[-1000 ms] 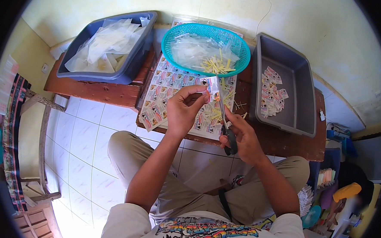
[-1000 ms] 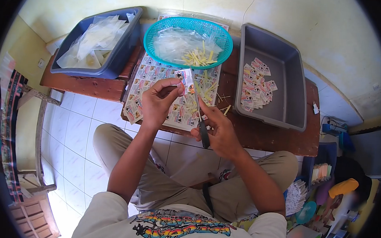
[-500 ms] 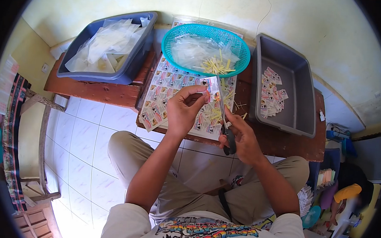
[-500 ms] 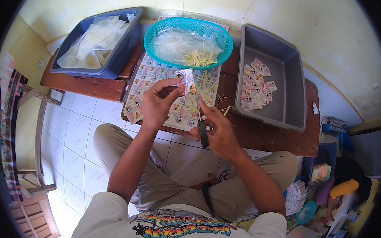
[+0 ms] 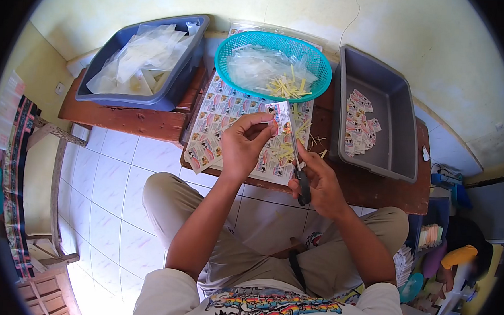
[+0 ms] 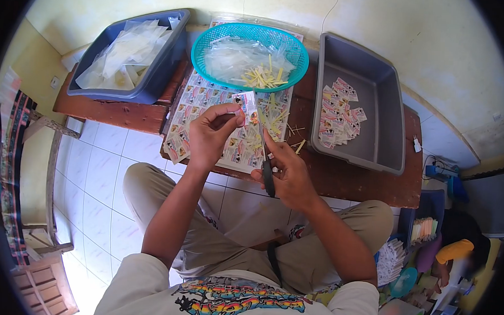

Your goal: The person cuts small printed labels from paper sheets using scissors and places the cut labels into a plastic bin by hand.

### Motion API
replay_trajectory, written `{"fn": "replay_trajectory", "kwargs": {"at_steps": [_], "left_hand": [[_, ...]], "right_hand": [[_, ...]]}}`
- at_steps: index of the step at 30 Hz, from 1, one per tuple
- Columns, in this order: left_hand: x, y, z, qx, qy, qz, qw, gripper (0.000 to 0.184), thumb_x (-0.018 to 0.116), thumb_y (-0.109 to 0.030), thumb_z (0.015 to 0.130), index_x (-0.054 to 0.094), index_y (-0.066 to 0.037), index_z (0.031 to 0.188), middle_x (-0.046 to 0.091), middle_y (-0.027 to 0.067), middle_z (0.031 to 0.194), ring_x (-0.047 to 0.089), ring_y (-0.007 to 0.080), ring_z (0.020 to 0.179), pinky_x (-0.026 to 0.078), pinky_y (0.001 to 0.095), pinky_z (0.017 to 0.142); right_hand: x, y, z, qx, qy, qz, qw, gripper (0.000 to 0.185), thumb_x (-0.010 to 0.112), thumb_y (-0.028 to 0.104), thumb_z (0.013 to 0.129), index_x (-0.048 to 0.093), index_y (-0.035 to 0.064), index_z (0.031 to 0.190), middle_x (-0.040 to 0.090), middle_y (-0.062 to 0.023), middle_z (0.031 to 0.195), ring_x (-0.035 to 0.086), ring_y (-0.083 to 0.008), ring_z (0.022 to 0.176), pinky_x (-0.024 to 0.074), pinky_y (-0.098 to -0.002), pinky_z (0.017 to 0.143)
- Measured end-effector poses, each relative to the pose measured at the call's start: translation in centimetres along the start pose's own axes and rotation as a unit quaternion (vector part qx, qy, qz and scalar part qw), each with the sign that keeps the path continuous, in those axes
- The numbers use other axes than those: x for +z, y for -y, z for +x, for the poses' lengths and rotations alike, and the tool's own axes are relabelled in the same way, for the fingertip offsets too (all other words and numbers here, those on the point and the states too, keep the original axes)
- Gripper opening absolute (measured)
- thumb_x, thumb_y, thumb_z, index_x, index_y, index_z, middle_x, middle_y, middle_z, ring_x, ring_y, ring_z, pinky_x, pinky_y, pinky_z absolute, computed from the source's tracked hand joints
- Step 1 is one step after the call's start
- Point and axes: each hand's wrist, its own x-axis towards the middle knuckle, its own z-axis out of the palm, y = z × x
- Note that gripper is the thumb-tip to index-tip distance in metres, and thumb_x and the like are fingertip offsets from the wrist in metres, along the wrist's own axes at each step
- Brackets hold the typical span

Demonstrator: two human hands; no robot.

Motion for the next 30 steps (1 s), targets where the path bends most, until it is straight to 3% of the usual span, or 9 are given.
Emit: {"fn": "replay_trajectory", "kwargs": {"at_steps": [30], "left_hand": [[-0.15,0.19,0.05,0.002,-0.003,-0.005,1.000,0.026,0.078,0.005,0.097,0.074,0.006,0.122,0.080,0.0129,0.110,0.077,0.0168,0.100,0.064,0.0298,0.090]], "right_hand": [[-0.15,-0.10,-0.11,-0.010,0.002,-0.020,1.000,0.092,0.087,0.016,0.094,0.037,0.0110,0.170,0.052,-0.0074,0.123,0.068,-0.0121,0.092,0.0602,-0.0265,0.068]]}}
